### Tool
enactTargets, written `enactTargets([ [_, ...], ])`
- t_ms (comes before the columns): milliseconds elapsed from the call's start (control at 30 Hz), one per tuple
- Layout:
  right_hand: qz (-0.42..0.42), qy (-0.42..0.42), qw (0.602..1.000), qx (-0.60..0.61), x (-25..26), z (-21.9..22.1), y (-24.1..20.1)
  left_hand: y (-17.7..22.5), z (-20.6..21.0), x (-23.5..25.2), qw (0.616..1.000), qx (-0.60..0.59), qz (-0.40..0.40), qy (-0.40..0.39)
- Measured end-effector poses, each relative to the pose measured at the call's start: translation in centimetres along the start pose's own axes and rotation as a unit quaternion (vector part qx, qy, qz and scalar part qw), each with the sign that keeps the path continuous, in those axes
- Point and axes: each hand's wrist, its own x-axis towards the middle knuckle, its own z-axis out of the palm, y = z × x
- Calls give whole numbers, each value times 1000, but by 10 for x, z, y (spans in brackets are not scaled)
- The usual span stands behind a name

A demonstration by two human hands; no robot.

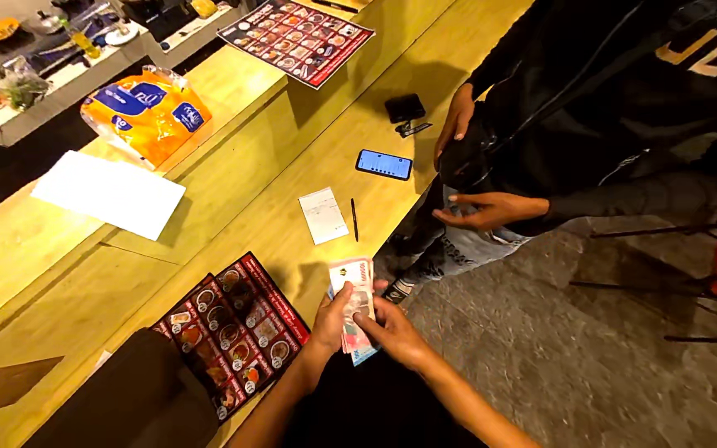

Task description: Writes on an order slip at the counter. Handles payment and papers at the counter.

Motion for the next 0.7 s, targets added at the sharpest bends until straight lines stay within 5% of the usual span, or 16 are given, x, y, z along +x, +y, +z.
enactTargets([
  [167, 52, -13, 998, 45, 12, 6, 4, -8, -23, 5, 995, -92, 24, -41],
  [367, 49, -34, 997, 40, 21, 11, 11, -16, -39, -5, 997, -65, -12, -50],
  [567, 60, -111, 991, -41, 25, 6, 24, -6, -47, -15, 998, 35, 0, 48],
  [700, 39, -90, 983, -153, 29, -11, 33, 1, -58, -12, 995, 19, 12, 99],
])
